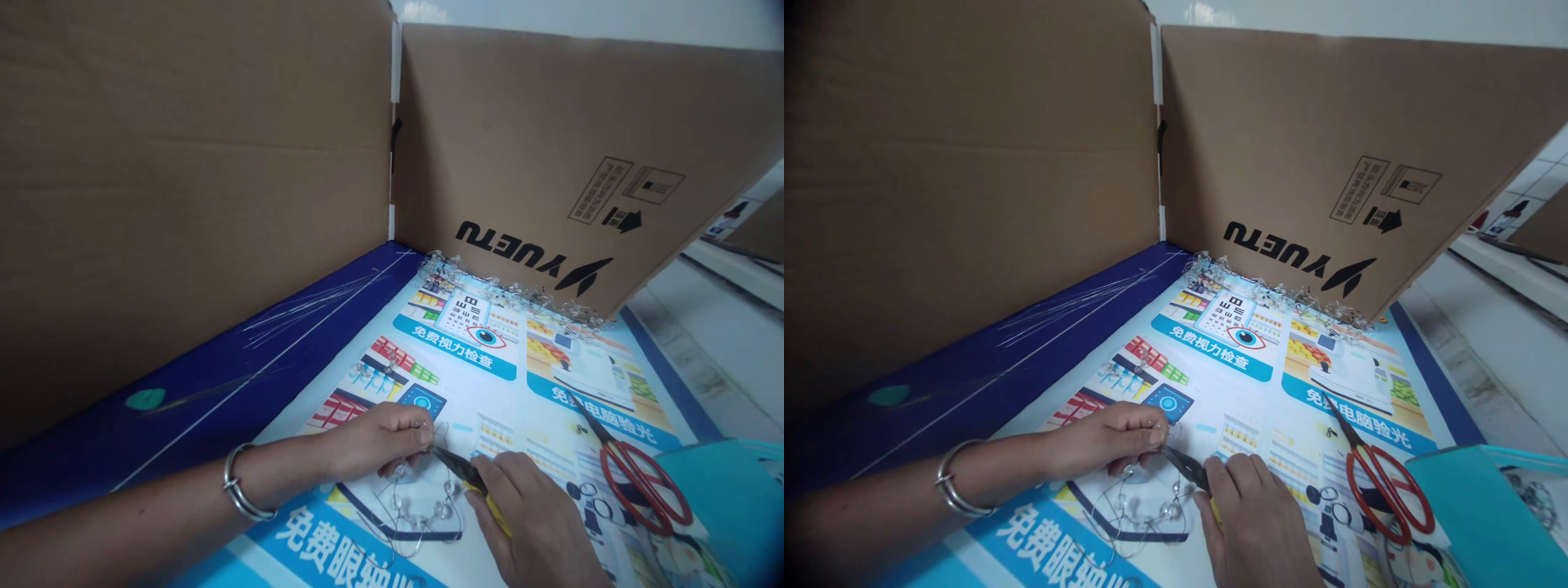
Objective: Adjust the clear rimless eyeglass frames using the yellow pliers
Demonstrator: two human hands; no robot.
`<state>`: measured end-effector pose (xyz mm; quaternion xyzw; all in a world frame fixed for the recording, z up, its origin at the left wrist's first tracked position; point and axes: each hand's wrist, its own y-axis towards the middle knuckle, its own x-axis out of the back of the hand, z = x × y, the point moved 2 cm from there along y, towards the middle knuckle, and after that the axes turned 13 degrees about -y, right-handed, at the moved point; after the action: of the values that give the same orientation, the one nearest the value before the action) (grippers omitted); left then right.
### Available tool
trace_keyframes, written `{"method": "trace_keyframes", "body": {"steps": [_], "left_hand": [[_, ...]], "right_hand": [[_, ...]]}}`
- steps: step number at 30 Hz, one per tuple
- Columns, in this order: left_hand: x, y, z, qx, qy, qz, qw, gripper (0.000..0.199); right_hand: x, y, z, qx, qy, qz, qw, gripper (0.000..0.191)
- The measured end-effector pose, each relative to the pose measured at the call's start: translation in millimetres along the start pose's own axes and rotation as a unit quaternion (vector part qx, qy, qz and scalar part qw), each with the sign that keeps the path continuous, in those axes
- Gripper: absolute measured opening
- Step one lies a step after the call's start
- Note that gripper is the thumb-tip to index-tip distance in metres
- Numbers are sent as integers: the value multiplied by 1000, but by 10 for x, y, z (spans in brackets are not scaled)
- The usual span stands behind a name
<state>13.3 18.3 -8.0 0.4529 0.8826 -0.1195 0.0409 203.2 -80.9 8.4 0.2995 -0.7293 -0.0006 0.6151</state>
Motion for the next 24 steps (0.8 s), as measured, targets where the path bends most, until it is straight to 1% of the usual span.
{"method": "trace_keyframes", "body": {"steps": [3, 8, 14, 19, 24], "left_hand": [[4, 9, 13, 2, -3, 3, 1000, 30], [18, 8, 31, -2, -7, 17, 1000, 33], [31, 4, 43, -20, -10, 40, 999, 37], [32, 6, 29, -10, -4, 43, 999, 38], [31, 8, 28, 3, 14, 37, 999, 38]], "right_hand": [[-1, 2, -9, 1, 1, 5, 1000, 24], [3, 11, -36, 4, 10, 30, 999, 23], [59, 32, -46, 4, -1, 9, 1000, 24], [124, 64, -56, 6, -10, -14, 1000, 23], [150, 89, -69, 7, 7, 9, 1000, 22]]}}
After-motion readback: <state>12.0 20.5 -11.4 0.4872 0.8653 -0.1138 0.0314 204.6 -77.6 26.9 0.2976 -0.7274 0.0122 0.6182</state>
